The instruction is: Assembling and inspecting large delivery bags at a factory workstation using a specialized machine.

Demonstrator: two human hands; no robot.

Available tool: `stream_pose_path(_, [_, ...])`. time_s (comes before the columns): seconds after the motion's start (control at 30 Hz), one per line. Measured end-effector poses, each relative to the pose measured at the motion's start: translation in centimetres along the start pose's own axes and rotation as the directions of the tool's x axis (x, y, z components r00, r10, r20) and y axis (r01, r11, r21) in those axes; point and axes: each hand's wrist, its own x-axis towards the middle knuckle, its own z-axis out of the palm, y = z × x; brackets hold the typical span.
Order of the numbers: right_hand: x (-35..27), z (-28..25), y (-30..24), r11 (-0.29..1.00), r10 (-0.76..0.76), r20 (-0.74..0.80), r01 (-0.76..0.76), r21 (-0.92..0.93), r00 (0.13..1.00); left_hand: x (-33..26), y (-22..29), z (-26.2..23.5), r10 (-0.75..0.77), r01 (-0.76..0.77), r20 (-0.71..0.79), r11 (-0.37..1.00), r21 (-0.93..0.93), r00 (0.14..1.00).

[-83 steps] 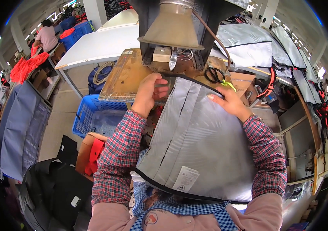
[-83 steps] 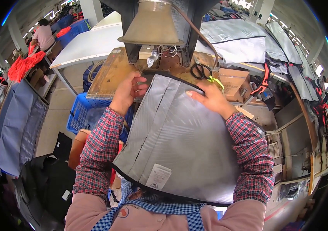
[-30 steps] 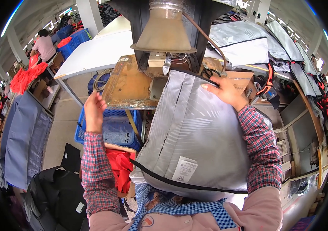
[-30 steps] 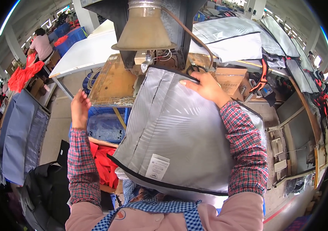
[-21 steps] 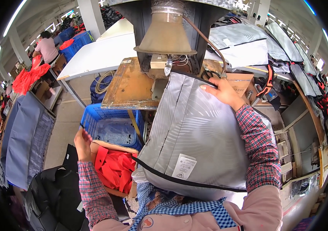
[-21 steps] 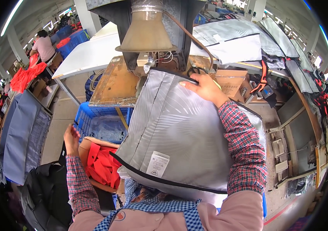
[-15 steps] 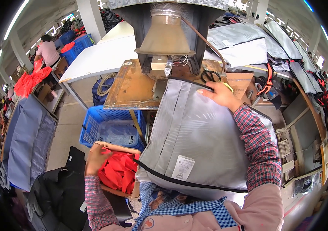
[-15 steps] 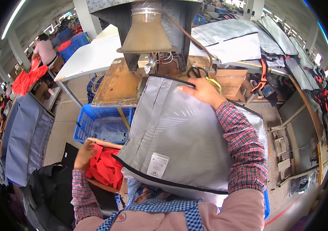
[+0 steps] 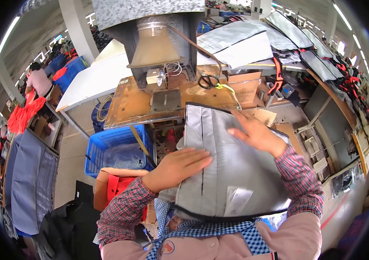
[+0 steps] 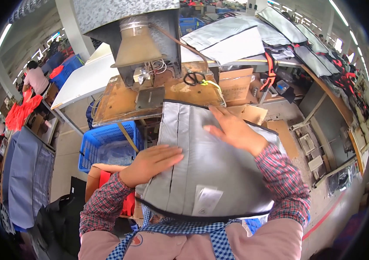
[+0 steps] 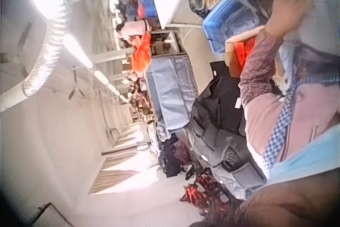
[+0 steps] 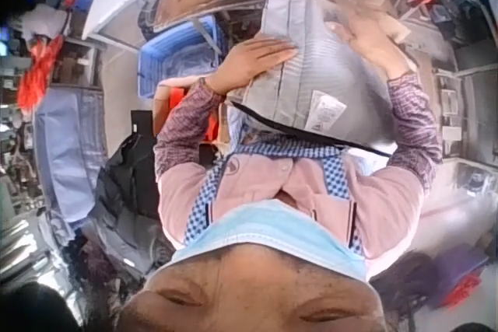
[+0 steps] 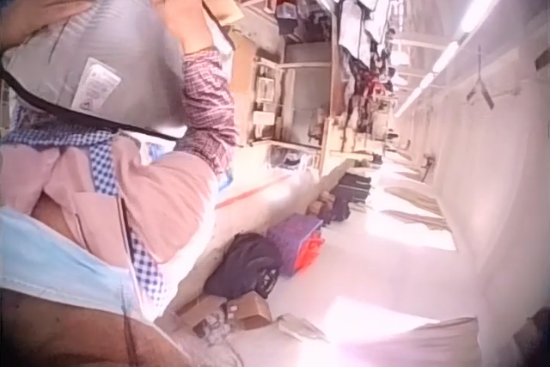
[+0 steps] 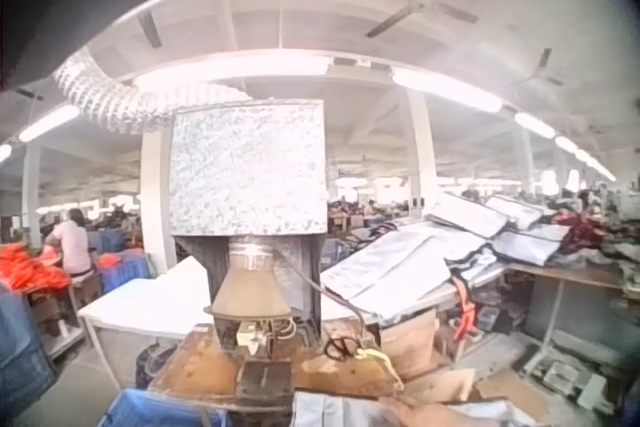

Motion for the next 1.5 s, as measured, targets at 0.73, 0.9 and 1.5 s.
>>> stream_pose_path(0.73, [-20.3, -26.2, -0.4, 0.996, 0.005, -0.815, -0.075, -0.048, 0.579, 17.5, 12.8, -7.0, 0.106, -0.147, -0.746, 0.989, 0.011, 0.657])
stream_pose_path(0.9, [-4.3, -21.9, -3.7, 0.905, -0.242, -0.407, 0.054, -0.422, 0.881, 10.3, 9.5, -6.8, -0.372, 0.153, -0.603, 0.911, -0.383, 0.706])
stream_pose_path(1.5, [13.4, 2.1, 0.9, 0.952, -0.305, 0.184, 0.301, 0.048, 0.935, -2.3, -11.1, -1.3, -0.908, 0.164, -0.009, 0.086, -0.983, 0.419])
